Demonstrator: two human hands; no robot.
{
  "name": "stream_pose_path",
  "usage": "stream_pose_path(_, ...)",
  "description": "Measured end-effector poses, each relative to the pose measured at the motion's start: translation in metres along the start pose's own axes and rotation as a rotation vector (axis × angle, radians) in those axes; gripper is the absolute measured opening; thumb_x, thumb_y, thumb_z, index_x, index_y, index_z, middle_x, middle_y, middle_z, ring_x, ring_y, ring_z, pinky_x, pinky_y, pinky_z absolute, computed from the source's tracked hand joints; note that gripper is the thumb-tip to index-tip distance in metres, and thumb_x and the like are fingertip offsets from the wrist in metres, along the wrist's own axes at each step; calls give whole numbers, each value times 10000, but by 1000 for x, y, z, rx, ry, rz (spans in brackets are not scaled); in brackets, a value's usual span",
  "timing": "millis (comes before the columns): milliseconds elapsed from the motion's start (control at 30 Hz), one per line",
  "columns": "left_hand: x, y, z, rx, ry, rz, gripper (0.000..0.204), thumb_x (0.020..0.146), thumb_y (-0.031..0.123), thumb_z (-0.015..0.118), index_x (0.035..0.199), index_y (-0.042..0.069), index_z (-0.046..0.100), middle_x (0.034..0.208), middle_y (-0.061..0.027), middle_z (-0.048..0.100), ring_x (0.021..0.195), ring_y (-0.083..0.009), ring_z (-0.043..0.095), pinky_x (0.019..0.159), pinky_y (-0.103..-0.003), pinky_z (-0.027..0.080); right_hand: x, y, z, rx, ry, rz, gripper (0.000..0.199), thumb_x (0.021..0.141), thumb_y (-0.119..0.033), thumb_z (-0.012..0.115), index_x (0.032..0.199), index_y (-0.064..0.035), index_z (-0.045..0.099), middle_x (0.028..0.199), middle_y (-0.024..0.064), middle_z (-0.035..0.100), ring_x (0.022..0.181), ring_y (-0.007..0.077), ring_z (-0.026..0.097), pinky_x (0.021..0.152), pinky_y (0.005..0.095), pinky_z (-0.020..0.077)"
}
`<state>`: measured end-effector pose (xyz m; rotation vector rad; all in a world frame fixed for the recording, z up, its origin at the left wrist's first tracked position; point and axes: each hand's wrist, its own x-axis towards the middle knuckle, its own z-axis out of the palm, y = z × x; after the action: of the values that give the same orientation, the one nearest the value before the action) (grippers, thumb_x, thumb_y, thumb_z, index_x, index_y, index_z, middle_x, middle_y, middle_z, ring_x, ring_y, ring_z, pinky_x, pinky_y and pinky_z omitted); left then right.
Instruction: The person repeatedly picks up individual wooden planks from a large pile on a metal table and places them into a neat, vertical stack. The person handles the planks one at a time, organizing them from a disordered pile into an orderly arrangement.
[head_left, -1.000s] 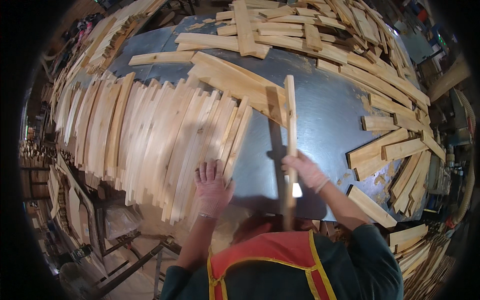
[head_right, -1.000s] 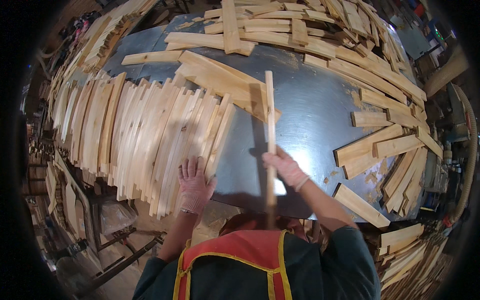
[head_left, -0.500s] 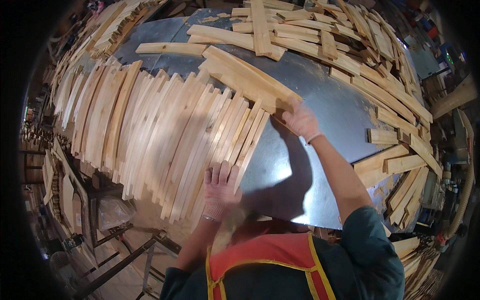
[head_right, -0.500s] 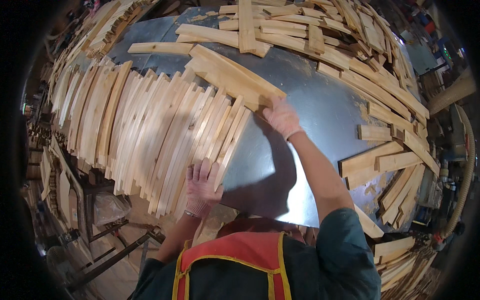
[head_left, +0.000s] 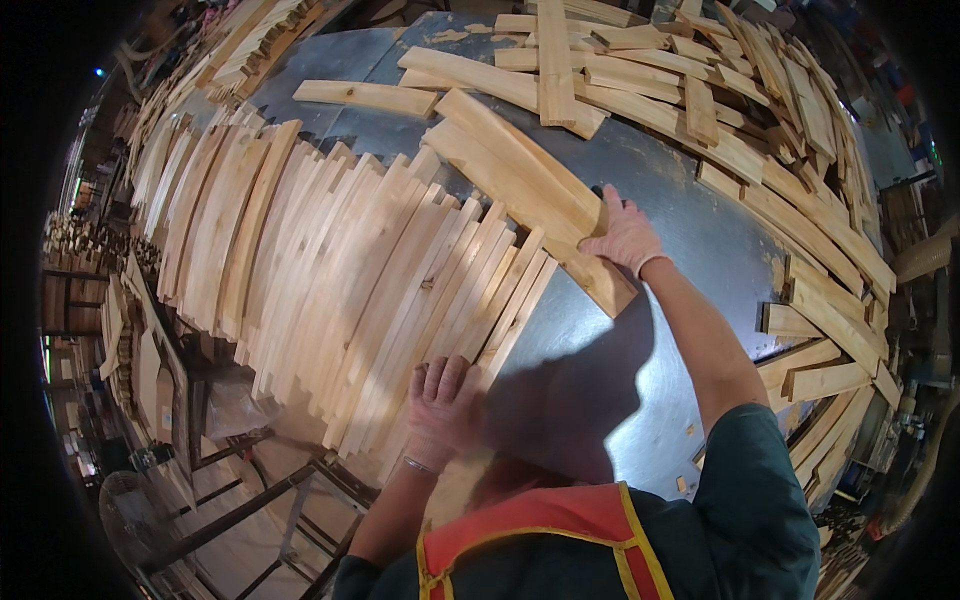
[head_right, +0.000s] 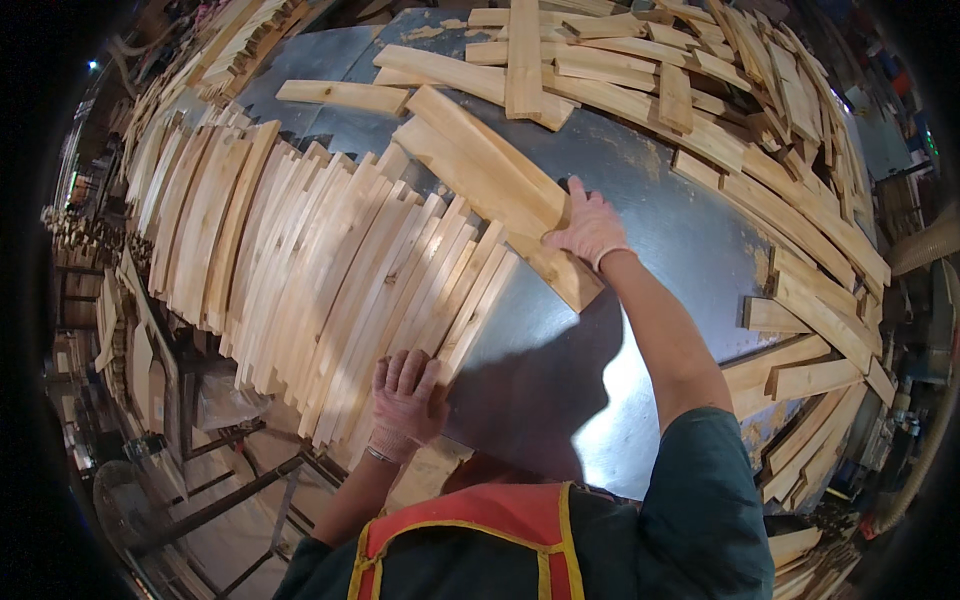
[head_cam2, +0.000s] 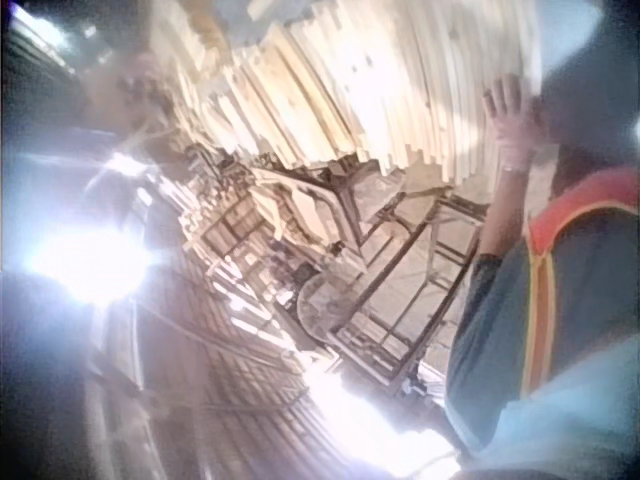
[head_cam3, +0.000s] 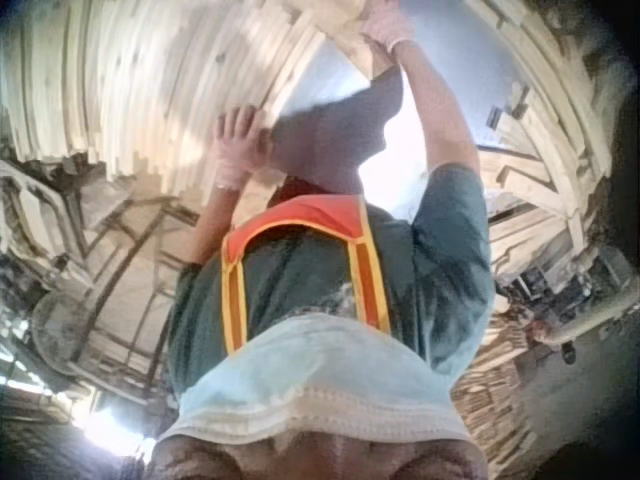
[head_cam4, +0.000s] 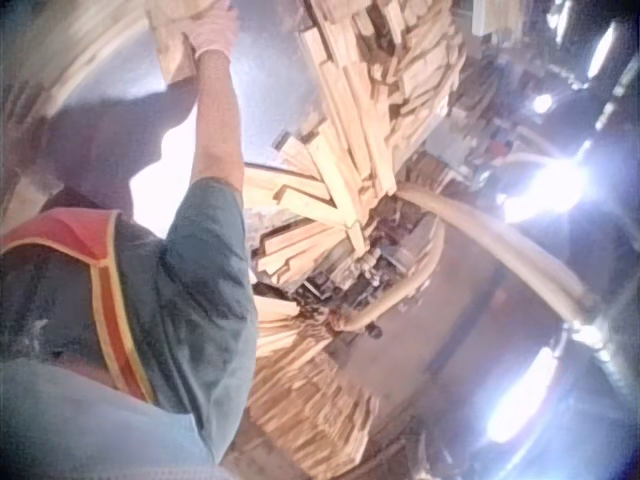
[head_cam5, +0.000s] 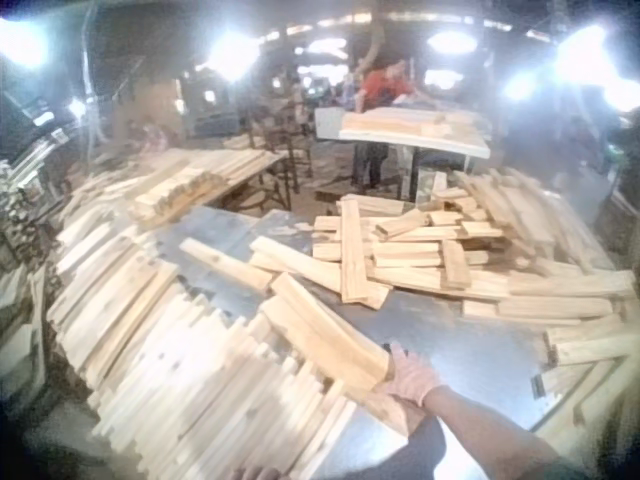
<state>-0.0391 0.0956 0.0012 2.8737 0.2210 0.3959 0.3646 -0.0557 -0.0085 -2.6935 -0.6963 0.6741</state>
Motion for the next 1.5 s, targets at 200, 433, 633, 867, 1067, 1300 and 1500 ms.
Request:
stream_pose_path(200,8,6,-10,4,-9,19,632,700,200,735,1311,95,610,1353,-144,573,1243,-385,564,1068,-564,411,-6,1,-15,-102,-46,-65,765,751,-409,835,1392,-66,597,1297,178,690,1218,467,644,1032,508,531)
stream_pose_path(433,-3,7,-13,39,-31,17,607,716,229,748,1297,111,617,1335,-130,595,1204,-359,587,1051,-550,441,-131,7,26,-330,211,-257,722,818,-380,777,1462,-130,565,1419,202,597,1294,401,599,1105,527,462)
stream_pose_path(633,-4,3,-10,41,-156,29,771,724,338,807,1413,95,558,1475,-155,521,1414,-396,471,1233,-585,322,-95,-9,41,-58,141,9,963,750,-418,862,1575,-175,429,1425,233,581,1299,419,604,1086,512,499)
stream_pose_path(867,-25,1,-1,158,-199,-3,857,827,387,784,1556,66,467,1579,-180,472,1512,-421,379,1300,-590,225,-237,25,57,334,50,265,980,723,-302,855,1592,-175,420,1269,273,672,1171,460,666,1005,477,565)
stream_pose_path(1067,-25,1,10,237,-244,32,944,870,461,775,1631,66,380,1685,-183,385,1588,-397,297,1324,-550,183,-368,2,182,930,94,153,1147,779,-407,850,1684,-80,227,1140,275,750,1036,383,740,918,454,597)
stream_pose_path(1300,7,50,3,145,-345,94,873,873,403,774,1582,34,424,1610,-230,452,1530,-420,372,1279,-553,262,-369,-122,240,573,-352,-166,750,823,-392,754,1450,-65,503,1086,253,751,1031,422,737,860,488,595)
stream_pose_path(1500,7,43,27,385,-194,225,769,848,326,743,1517,37,497,1542,-204,476,1470,-399,429,1226,-556,336,-418,86,72,590,123,214,563,767,-242,734,1285,-48,626,1106,234,703,1072,442,669,941,510,550)
